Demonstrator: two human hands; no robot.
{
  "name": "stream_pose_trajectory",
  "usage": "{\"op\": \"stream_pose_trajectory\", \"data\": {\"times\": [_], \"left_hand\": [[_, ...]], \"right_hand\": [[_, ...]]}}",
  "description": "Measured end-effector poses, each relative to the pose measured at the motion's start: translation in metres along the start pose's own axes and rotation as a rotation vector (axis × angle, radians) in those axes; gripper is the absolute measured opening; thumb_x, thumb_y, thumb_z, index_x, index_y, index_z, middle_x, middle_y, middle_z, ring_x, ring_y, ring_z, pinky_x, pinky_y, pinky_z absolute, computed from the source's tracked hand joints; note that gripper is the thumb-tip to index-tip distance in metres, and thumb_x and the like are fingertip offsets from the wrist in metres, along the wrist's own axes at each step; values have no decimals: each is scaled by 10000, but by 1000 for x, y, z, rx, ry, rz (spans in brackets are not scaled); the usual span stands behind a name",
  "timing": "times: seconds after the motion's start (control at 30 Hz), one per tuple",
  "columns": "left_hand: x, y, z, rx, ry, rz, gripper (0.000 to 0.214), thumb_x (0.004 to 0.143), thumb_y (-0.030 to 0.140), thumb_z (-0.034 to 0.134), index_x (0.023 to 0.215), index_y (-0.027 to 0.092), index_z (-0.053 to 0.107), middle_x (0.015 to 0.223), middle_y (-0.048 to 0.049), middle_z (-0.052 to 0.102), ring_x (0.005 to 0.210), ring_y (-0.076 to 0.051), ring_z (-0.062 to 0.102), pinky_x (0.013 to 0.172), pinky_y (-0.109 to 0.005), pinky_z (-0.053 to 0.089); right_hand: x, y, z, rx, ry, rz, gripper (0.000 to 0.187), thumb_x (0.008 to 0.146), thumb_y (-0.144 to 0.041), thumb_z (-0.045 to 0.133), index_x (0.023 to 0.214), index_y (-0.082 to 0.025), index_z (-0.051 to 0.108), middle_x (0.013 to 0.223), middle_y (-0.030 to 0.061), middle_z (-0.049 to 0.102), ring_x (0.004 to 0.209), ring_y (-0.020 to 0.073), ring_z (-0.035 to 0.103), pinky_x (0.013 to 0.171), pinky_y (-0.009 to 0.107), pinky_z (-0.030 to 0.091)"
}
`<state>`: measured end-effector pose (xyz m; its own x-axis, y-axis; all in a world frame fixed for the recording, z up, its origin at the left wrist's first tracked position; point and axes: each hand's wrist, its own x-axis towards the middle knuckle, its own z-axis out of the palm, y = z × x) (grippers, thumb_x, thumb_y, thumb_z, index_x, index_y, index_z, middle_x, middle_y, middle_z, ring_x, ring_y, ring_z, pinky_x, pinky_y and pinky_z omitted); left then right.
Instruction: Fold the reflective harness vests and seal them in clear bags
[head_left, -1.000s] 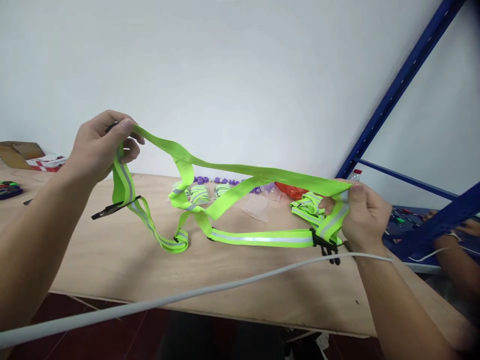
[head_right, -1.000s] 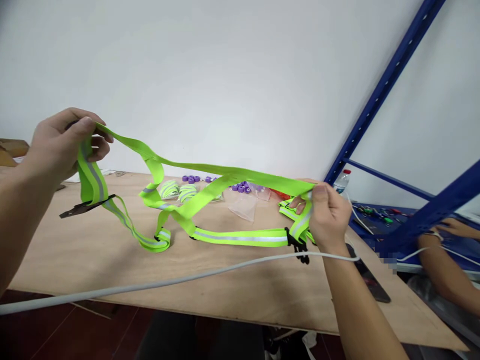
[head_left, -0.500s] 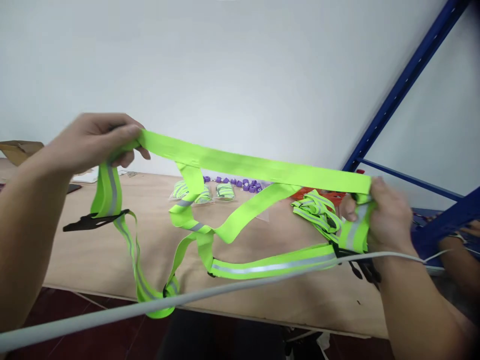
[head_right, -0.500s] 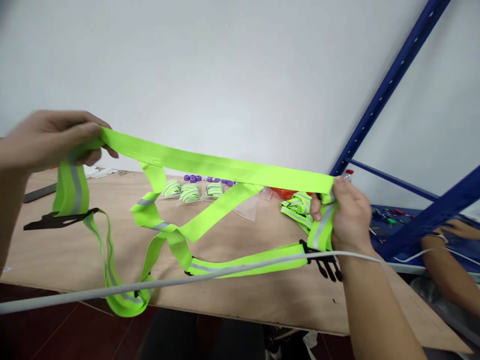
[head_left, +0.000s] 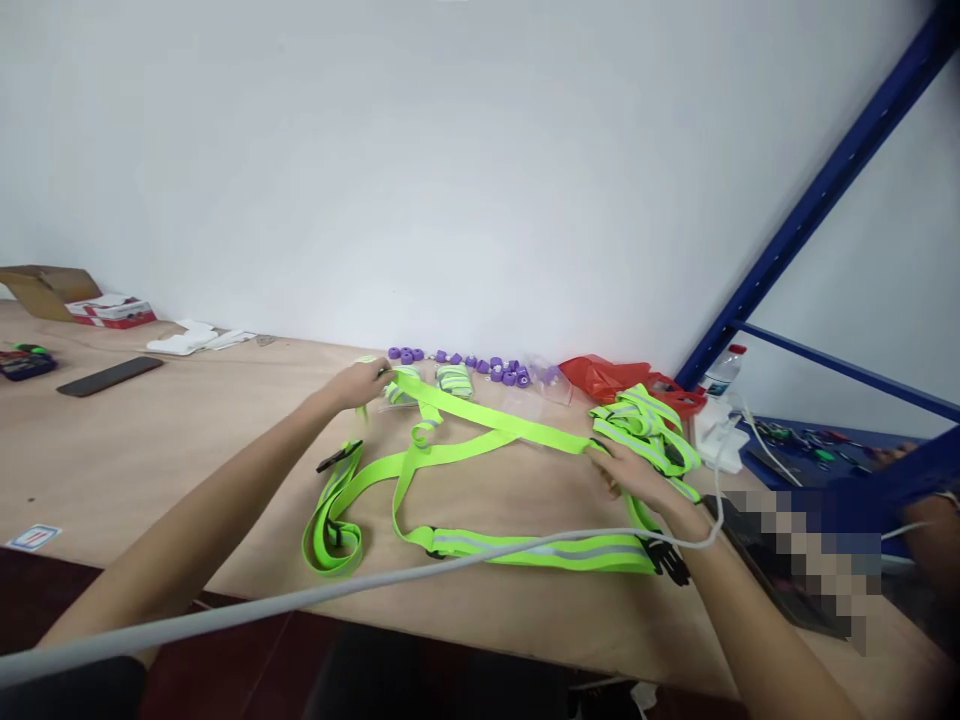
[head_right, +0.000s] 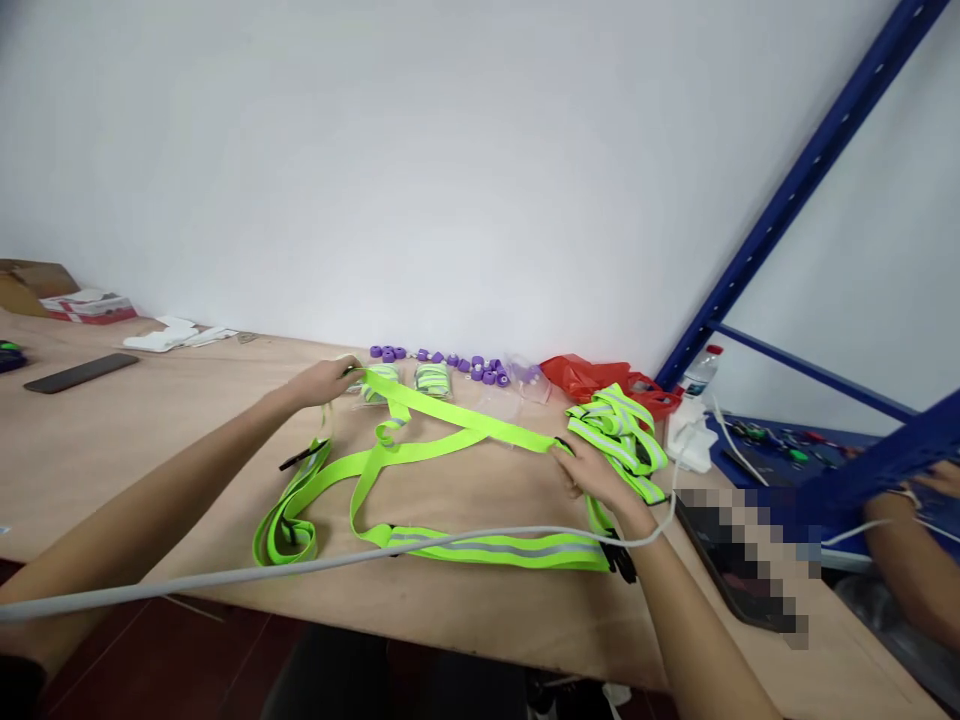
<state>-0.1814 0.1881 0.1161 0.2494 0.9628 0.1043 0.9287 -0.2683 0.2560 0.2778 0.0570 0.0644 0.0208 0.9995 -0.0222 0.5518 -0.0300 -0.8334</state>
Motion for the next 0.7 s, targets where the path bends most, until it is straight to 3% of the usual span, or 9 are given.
{"op": "stream_pose_trajectory", "data": {"times": [0.13,0.27,0.43,0.53,0.63,0.7], "left_hand": [[13,3,31,63,-3,-75,355,996,365,640,1283,160,606,1267,-106,634,1069,-246,661,905,-460,574],[9,-3,49,87,-48,-89,352,996,353,640,1290,162,605,1276,-108,631,1075,-249,660,902,-456,578],[-15,-10,44,80,-37,-49,375,987,370,642,1296,162,595,1273,-113,629,1083,-256,650,917,-459,559],[-39,0,37,91,51,-14,352,988,338,578,1303,182,590,1349,-156,593,1231,-321,565,1011,-472,473],[-60,19,40,91,14,30,237,990,334,519,1056,191,695,1145,-136,691,1138,-322,617,975,-429,468],[-67,31,49,82,-73,35,263,975,368,563,863,178,706,911,-103,714,945,-284,676,877,-406,511]], "right_hand": [[7,11,14,-100,18,-26,222,832,-455,540,869,-236,552,519,-92,506,373,153,489,387,265,423],[2,12,17,-174,-17,-89,242,869,-481,525,895,-251,599,597,-37,602,456,200,572,455,323,496],[-6,20,18,-387,-67,-276,256,911,-449,533,973,-254,687,946,98,766,863,310,727,815,444,577],[-5,19,27,-569,69,-364,246,901,-384,540,1012,-229,697,1078,132,747,1053,335,696,937,480,538],[2,-5,47,-719,176,-512,251,925,-322,519,1086,-225,686,1128,138,726,1087,324,672,952,469,523],[11,-35,68,-702,111,-615,273,962,-314,496,1143,-216,675,1161,140,720,1090,317,662,964,469,509]]}}
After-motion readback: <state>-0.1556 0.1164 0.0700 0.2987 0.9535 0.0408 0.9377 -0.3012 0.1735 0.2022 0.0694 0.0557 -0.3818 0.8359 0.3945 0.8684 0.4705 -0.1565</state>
